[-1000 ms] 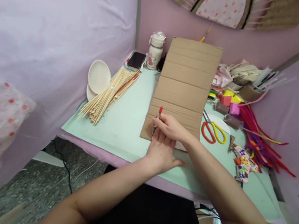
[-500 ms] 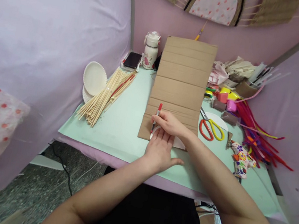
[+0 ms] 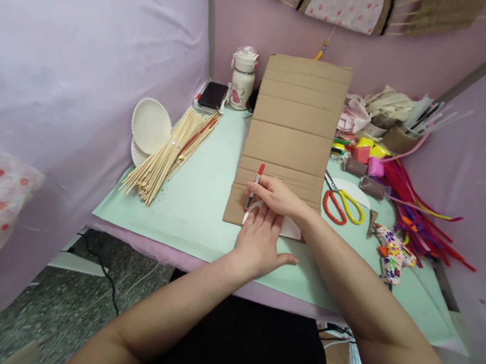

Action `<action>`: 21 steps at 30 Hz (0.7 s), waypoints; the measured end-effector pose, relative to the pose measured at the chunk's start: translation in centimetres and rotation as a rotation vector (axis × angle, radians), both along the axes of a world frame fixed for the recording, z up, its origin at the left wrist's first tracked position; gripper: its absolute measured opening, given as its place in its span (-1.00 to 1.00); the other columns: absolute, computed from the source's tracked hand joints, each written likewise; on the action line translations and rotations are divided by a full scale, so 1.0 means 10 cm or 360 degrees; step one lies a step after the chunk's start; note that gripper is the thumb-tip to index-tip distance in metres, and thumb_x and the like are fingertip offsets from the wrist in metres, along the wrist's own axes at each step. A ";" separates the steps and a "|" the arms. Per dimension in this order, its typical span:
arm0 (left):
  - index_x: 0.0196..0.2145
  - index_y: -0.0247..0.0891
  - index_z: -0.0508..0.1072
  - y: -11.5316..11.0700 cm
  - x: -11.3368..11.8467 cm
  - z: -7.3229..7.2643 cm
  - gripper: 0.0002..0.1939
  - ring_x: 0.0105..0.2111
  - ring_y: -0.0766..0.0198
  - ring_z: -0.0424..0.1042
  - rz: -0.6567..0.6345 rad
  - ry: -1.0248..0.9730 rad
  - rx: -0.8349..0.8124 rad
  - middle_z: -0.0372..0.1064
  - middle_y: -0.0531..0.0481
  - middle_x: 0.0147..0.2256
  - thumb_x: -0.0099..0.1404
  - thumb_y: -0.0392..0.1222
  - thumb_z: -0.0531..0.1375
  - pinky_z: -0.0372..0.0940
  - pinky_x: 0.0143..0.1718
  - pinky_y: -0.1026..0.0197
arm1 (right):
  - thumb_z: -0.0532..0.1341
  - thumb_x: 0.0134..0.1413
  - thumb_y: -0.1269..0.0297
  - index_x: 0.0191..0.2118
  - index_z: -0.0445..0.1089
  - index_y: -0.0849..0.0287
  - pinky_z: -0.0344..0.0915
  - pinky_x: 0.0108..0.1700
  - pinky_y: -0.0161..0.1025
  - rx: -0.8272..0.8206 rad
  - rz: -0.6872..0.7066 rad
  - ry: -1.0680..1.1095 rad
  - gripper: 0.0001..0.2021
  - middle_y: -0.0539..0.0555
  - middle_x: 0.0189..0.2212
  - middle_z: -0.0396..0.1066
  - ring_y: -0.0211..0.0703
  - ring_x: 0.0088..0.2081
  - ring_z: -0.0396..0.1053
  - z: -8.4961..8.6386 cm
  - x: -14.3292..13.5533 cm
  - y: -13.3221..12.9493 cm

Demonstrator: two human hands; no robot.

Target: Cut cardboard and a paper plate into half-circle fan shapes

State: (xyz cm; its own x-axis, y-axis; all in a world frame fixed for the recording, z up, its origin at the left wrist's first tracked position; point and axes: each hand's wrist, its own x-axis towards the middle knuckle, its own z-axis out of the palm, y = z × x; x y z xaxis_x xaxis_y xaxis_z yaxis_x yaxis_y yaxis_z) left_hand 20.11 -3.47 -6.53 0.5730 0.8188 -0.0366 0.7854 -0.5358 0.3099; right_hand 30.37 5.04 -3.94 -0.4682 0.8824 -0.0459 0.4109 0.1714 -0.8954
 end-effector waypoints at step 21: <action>0.35 -0.47 -0.11 0.01 0.01 -0.11 0.11 0.37 -0.11 -0.38 -0.0020 -0.0006 0.0095 -0.29 -0.34 0.38 0.14 0.45 0.04 -0.33 0.34 -0.12 | 0.05 0.24 0.14 -0.36 0.38 0.23 0.30 -0.33 -0.33 0.0099 -0.0043 0.0060 -0.70 0.07 -0.43 0.48 -0.22 -0.39 0.42 -0.03 0.10 0.01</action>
